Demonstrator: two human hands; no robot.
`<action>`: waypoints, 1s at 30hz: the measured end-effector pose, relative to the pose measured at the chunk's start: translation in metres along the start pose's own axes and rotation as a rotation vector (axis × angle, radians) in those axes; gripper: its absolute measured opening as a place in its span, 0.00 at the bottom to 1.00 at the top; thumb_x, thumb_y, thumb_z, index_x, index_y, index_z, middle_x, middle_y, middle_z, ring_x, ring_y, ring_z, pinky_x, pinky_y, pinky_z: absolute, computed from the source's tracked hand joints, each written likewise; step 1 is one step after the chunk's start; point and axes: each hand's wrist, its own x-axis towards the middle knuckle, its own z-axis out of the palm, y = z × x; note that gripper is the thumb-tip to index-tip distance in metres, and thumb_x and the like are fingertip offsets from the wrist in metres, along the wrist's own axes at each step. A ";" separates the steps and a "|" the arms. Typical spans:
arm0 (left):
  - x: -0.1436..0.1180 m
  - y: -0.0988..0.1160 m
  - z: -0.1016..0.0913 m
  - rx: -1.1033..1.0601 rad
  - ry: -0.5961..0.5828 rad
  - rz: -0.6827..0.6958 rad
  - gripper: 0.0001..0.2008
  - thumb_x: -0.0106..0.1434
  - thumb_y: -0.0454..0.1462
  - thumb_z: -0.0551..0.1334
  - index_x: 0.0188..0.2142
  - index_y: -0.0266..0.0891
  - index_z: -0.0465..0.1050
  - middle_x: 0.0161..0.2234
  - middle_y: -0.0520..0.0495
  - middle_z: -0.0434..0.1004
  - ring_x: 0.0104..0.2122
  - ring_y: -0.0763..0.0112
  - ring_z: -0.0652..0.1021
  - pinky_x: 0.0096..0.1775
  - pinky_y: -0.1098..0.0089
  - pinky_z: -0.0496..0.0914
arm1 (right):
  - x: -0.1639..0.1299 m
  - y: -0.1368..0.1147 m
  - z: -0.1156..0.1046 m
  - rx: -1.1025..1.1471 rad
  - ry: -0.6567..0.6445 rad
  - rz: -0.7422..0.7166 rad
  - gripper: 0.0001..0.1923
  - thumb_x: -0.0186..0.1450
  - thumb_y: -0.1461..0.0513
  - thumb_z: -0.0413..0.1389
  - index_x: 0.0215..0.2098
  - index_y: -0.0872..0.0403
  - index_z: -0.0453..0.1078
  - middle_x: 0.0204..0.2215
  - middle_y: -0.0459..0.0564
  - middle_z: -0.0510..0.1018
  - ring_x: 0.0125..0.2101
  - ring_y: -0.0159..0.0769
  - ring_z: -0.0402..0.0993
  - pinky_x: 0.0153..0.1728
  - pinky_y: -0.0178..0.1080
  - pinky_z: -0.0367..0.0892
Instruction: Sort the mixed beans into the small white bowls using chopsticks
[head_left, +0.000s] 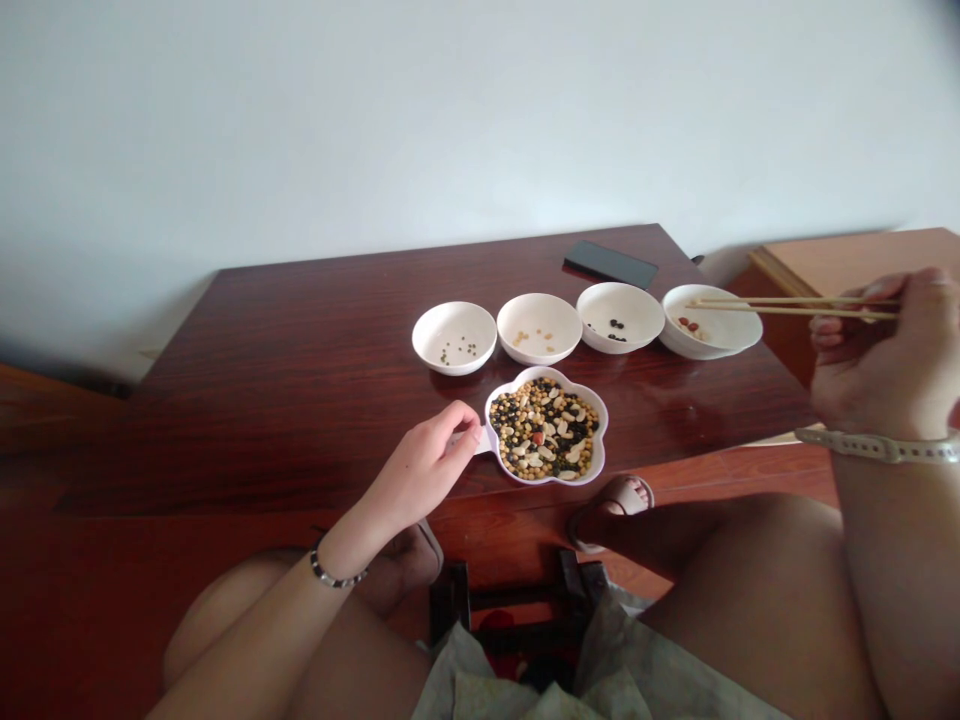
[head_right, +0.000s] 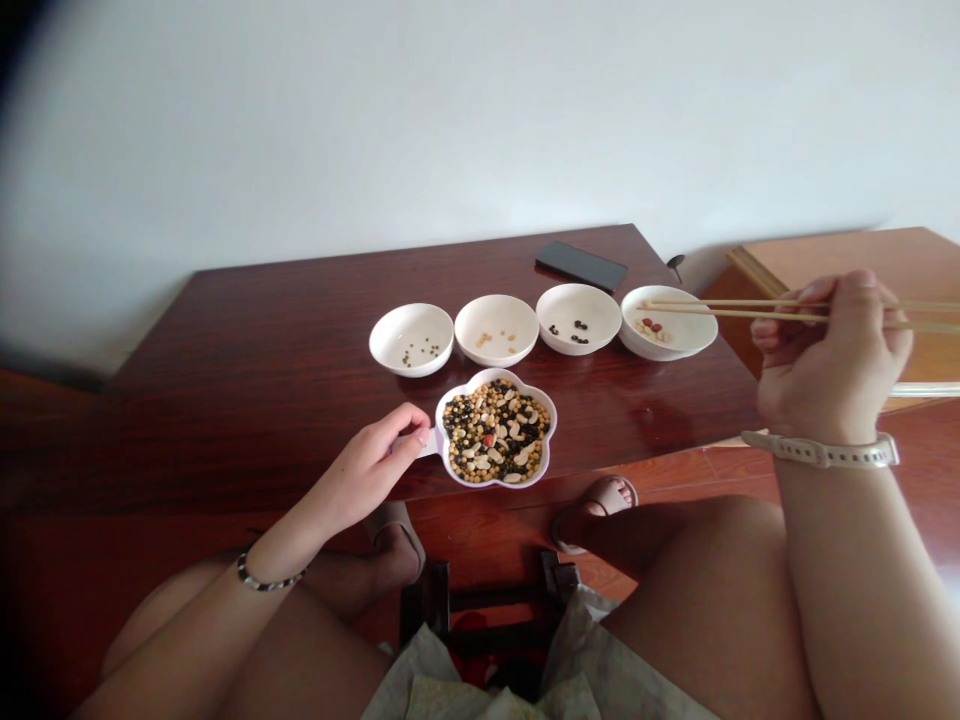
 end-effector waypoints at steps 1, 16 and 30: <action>0.000 -0.001 0.000 0.000 -0.001 0.000 0.12 0.79 0.44 0.54 0.41 0.41 0.70 0.37 0.52 0.78 0.35 0.68 0.74 0.39 0.68 0.64 | 0.000 0.001 -0.001 0.002 -0.007 -0.018 0.26 0.72 0.75 0.46 0.19 0.52 0.65 0.19 0.44 0.66 0.15 0.28 0.64 0.15 0.37 0.54; -0.001 0.001 0.003 0.000 0.012 0.002 0.13 0.79 0.44 0.54 0.40 0.41 0.71 0.35 0.52 0.78 0.34 0.68 0.74 0.38 0.68 0.64 | -0.002 0.004 0.001 -0.014 0.047 -0.043 0.24 0.73 0.75 0.44 0.24 0.51 0.68 0.18 0.43 0.68 0.13 0.28 0.66 0.15 0.36 0.59; 0.000 0.010 0.000 -0.004 0.006 -0.002 0.13 0.79 0.44 0.54 0.40 0.41 0.71 0.35 0.53 0.78 0.34 0.68 0.74 0.39 0.68 0.64 | -0.049 -0.009 0.027 0.086 -0.527 0.105 0.11 0.66 0.61 0.61 0.26 0.55 0.73 0.24 0.50 0.73 0.15 0.31 0.70 0.12 0.34 0.56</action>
